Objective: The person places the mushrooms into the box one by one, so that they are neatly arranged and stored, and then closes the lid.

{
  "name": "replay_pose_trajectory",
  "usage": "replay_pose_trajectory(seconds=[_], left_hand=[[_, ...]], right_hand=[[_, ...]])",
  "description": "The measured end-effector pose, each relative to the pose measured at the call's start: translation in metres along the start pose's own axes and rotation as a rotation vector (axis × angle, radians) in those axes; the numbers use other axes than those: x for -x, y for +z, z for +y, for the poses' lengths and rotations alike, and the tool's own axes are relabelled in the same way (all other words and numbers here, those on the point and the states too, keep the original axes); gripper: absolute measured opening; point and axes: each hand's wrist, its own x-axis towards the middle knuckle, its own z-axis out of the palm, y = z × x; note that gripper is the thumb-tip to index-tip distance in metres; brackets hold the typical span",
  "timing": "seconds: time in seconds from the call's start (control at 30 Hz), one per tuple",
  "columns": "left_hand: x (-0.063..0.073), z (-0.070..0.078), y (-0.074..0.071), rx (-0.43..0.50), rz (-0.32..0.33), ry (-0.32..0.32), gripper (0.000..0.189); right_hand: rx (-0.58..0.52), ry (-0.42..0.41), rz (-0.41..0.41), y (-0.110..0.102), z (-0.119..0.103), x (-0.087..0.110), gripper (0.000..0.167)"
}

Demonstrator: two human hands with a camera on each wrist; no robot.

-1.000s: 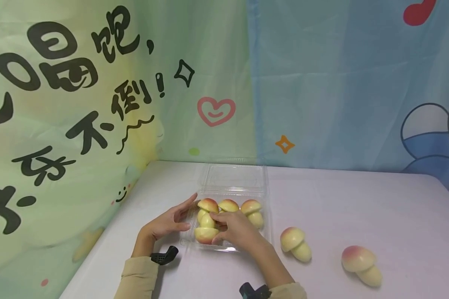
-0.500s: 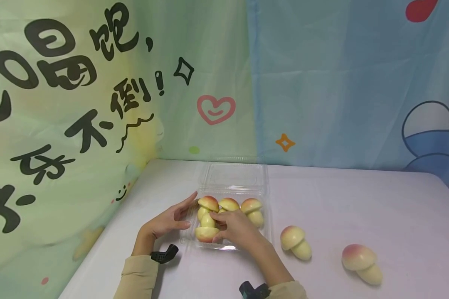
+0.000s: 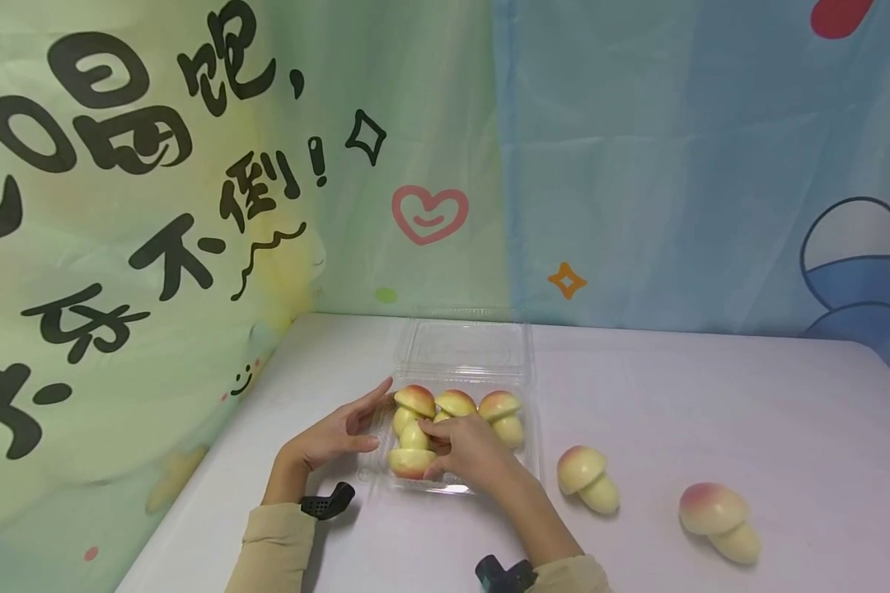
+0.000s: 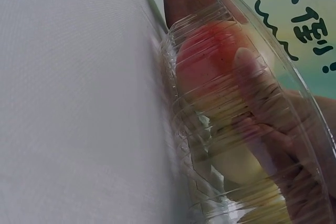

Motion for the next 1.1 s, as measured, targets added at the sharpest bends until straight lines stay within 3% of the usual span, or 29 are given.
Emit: replay_pose_trajectory(seconds=[0.2, 0.53, 0.9, 1.1], left_hand=[[0.0002, 0.0011, 0.0001, -0.008, -0.003, -0.004, 0.090], [0.0018, -0.0020, -0.0005, 0.041, -0.035, 0.052, 0.089], [-0.0005, -0.0036, -0.0002, 0.033, -0.023, 0.044, 0.089], [-0.0016, -0.0033, -0.0001, 0.022, -0.017, 0.039, 0.088]], right_hand=[[0.000, 0.000, -0.007, -0.0010, 0.0003, 0.0004, 0.070], [-0.050, -0.003, -0.071, -0.0023, -0.0008, 0.0003, 0.069], [-0.190, -0.017, -0.116, -0.0075, -0.0003, 0.0026, 0.063], [-0.187, -0.064, -0.130, -0.0074, 0.0034, 0.0010, 0.054]])
